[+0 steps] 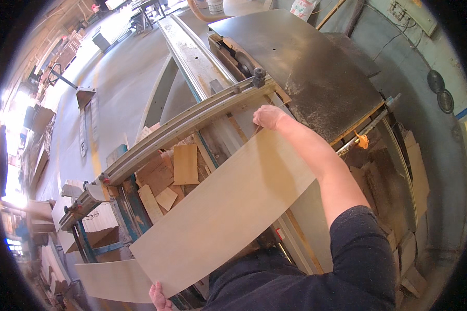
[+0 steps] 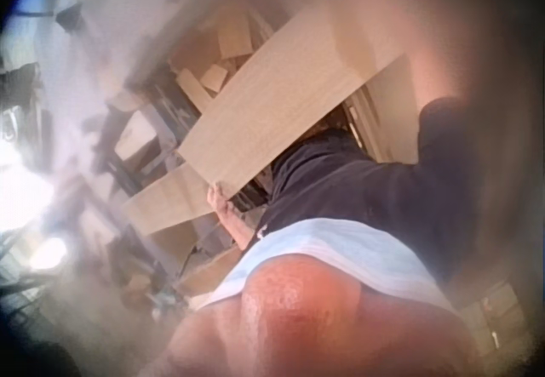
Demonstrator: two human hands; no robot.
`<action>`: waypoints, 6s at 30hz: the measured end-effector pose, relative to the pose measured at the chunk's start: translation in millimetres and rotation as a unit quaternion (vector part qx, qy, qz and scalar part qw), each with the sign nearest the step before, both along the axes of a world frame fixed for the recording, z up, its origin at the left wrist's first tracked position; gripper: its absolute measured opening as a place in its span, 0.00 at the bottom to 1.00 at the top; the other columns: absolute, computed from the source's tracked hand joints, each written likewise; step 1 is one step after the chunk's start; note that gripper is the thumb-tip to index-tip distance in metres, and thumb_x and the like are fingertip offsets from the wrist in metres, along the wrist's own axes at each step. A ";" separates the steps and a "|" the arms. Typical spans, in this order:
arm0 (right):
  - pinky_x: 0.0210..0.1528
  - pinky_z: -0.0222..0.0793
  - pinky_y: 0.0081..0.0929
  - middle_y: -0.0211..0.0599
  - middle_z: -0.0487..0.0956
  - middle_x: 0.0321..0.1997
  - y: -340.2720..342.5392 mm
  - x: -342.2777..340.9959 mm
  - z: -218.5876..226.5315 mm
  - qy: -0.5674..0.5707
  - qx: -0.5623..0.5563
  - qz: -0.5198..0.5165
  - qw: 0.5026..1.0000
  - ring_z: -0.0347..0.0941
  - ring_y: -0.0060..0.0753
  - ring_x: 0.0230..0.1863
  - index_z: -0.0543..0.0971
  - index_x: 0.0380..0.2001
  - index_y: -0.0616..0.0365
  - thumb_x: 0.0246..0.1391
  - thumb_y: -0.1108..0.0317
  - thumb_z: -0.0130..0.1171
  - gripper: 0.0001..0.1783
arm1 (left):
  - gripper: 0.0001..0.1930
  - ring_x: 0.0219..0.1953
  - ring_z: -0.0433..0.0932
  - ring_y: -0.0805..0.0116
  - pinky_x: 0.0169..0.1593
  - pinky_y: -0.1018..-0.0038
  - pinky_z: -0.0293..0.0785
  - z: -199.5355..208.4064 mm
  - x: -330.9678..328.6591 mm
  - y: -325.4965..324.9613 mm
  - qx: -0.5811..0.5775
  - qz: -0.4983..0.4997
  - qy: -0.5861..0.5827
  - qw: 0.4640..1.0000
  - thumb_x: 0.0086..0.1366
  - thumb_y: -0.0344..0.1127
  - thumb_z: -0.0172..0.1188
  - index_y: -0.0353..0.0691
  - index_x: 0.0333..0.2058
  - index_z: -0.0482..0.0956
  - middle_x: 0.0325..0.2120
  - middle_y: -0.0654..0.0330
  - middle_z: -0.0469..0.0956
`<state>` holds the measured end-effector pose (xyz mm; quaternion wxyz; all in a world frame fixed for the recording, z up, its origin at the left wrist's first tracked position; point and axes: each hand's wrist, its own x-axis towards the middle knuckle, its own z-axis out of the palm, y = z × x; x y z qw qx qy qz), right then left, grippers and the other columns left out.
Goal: The person repeatedly picks up large flat wood panels, places them on a table saw, and pushes them through the blade to cut them. The cut pieces are then stacked on the floor or a nearby pallet.
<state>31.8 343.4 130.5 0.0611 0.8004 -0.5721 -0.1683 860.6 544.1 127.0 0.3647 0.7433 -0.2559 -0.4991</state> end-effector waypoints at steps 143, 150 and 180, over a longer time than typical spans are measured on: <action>0.76 0.65 0.43 0.52 0.66 0.78 214.7 -36.4 -9.7 -0.263 -0.130 -0.338 0.894 0.68 0.55 0.74 0.71 0.71 0.60 0.33 0.45 0.85 0.62 | 0.43 0.73 0.66 0.39 0.73 0.51 0.68 -33.2 -266.0 -222.3 -0.475 -0.673 -0.311 0.473 0.49 0.31 0.81 0.33 0.64 0.69 0.70 0.42 0.68; 0.64 0.78 0.38 0.47 0.72 0.74 205.8 -45.3 -4.8 -0.258 -0.090 -0.335 0.902 0.80 0.51 0.61 0.75 0.65 0.63 0.41 0.68 0.74 0.43 | 0.44 0.73 0.67 0.41 0.72 0.53 0.70 -36.4 -265.5 -223.5 -0.479 -0.666 -0.299 0.488 0.48 0.31 0.82 0.36 0.64 0.71 0.70 0.46 0.70; 0.83 0.52 0.52 0.45 0.71 0.74 161.0 98.9 1.9 -0.329 -0.099 -0.018 0.939 0.59 0.53 0.79 0.79 0.59 0.59 0.41 0.56 0.80 0.40 | 0.37 0.74 0.67 0.53 0.74 0.62 0.70 -26.0 -259.2 -228.2 -0.494 -0.649 -0.309 0.490 0.56 0.42 0.78 0.35 0.62 0.75 0.69 0.52 0.71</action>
